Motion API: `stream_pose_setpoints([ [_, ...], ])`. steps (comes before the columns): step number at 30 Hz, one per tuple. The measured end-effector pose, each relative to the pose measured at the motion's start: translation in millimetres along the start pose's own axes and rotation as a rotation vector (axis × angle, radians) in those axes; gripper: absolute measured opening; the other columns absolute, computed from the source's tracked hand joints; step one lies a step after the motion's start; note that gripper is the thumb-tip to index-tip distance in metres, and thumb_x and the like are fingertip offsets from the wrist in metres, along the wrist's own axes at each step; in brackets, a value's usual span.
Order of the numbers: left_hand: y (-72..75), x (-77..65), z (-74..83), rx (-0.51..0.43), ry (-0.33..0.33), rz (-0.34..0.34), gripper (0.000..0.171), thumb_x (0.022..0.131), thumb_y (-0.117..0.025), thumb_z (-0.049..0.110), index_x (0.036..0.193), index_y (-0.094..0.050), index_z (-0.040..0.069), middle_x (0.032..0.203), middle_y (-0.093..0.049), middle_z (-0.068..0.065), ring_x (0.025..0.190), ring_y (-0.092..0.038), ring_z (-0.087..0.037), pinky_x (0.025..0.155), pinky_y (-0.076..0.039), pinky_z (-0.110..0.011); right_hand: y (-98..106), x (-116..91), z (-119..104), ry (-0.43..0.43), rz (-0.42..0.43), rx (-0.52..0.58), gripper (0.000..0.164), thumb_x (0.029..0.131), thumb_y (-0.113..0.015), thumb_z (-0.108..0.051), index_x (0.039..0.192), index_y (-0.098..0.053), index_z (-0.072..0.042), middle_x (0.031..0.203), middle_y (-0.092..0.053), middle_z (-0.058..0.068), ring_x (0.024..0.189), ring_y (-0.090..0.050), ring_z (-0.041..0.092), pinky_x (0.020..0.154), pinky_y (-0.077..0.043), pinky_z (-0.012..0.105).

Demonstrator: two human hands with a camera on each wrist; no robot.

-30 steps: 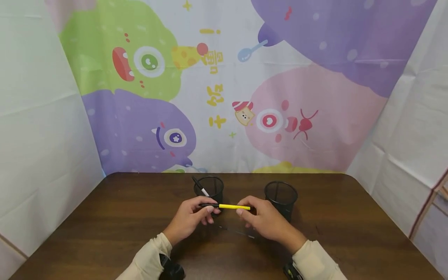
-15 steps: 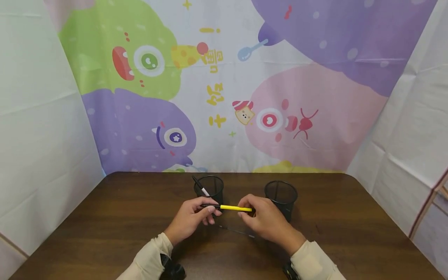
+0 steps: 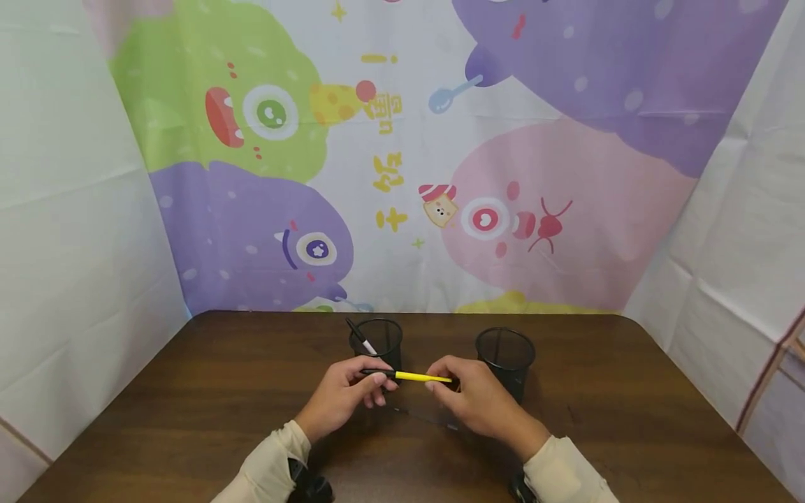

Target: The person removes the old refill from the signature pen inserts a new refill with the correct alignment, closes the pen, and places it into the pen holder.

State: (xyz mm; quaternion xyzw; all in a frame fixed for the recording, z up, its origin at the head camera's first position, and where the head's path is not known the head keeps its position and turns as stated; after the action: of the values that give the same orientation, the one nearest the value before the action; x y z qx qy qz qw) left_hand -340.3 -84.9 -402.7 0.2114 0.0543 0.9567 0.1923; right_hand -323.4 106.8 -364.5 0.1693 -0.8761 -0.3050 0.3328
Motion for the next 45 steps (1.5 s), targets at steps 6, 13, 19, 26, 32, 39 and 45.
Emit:
stream_pose_setpoints([
  [6, -0.8, -1.3, 1.4, -0.011, -0.009, -0.004, 0.023, 0.100, -0.062, 0.011, 0.118, -0.066, -0.004, 0.097, -0.074, -0.019, 0.068, -0.067, -0.014, 0.061, -0.053, -0.025, -2.4, -1.4, 0.5, -0.049, -0.035, 0.083, 0.008, 0.099, -0.067, -0.020, 0.099, -0.069, -0.012, 0.073, -0.064, -0.003, 0.061, -0.063, 0.012, 0.056, -0.051, 0.027],
  [13, -1.3, -0.1, 2.2, -0.017, -0.017, -0.011, 0.024, 0.100, -0.062, 0.011, 0.118, -0.066, -0.004, 0.097, -0.074, -0.018, 0.068, -0.067, -0.013, 0.061, -0.053, -0.024, -4.4, -1.3, 3.6, -0.098, -0.058, 0.130, 0.011, 0.102, -0.061, -0.021, 0.098, -0.068, -0.014, 0.078, -0.068, -0.001, 0.064, -0.064, 0.012, 0.061, -0.055, 0.029],
  [19, -1.8, 0.4, 3.5, -0.008, -0.033, -0.024, 0.022, 0.100, -0.063, 0.010, 0.117, -0.067, -0.002, 0.097, -0.074, -0.017, 0.068, -0.067, -0.013, 0.061, -0.054, -0.025, -4.9, -0.2, 5.1, -0.106, -0.068, 0.139, 0.016, 0.104, -0.057, -0.022, 0.094, -0.067, -0.014, 0.077, -0.068, -0.003, 0.063, -0.065, 0.013, 0.057, -0.055, 0.029],
  [26, -3.5, 0.6, 4.0, -0.013, -0.025, -0.034, 0.020, 0.098, -0.064, 0.009, 0.116, -0.067, 0.000, 0.098, -0.074, -0.017, 0.069, -0.067, -0.014, 0.061, -0.054, -0.026, -2.5, 0.2, 5.3, -0.118, -0.056, 0.132, 0.019, 0.104, -0.058, -0.027, 0.094, -0.067, -0.014, 0.076, -0.067, -0.001, 0.063, -0.065, 0.013, 0.057, -0.055, 0.030],
  [32, -3.2, 0.6, 3.2, -0.008, -0.020, -0.026, 0.022, 0.098, -0.065, 0.010, 0.117, -0.067, -0.001, 0.099, -0.074, -0.017, 0.069, -0.067, -0.014, 0.062, -0.055, -0.027, -1.6, 0.1, 2.7, -0.043, -0.028, 0.101, 0.015, 0.096, -0.072, -0.020, 0.108, -0.065, -0.014, 0.087, -0.068, -0.002, 0.065, -0.065, 0.011, 0.059, -0.056, 0.029],
  [39, -1.2, 0.8, 1.8, 0.022, -0.012, -0.011, 0.023, 0.098, -0.065, 0.011, 0.117, -0.067, -0.003, 0.097, -0.075, -0.012, 0.069, -0.068, -0.015, 0.062, -0.056, -0.030, 0.0, 1.8, -6.3, 0.066, 0.018, -0.090, 0.023, 0.087, -0.079, -0.007, 0.097, -0.062, -0.020, 0.080, -0.060, -0.014, 0.064, -0.051, 0.003, 0.057, -0.048, 0.024],
  [45, -2.3, 0.1, 0.9, 0.014, -0.005, -0.020, 0.024, 0.099, -0.065, 0.011, 0.117, -0.067, -0.004, 0.097, -0.075, -0.014, 0.069, -0.067, -0.015, 0.062, -0.056, -0.029, -1.3, 0.7, -4.5, 0.046, 0.011, -0.098, 0.020, 0.088, -0.078, -0.008, 0.095, -0.063, -0.020, 0.078, -0.059, -0.015, 0.063, -0.050, 0.003, 0.057, -0.047, 0.024],
])
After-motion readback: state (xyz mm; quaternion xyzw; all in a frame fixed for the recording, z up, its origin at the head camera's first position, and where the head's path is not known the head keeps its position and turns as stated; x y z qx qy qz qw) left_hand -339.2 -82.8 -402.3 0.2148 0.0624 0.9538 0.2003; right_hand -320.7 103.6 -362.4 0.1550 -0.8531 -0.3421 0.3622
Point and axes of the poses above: each hand's wrist, its own x-axis towards the middle knuckle, its own y-axis out of the back of the hand, z = x × y, the point moved 8 cm from there along x, towards the middle knuckle
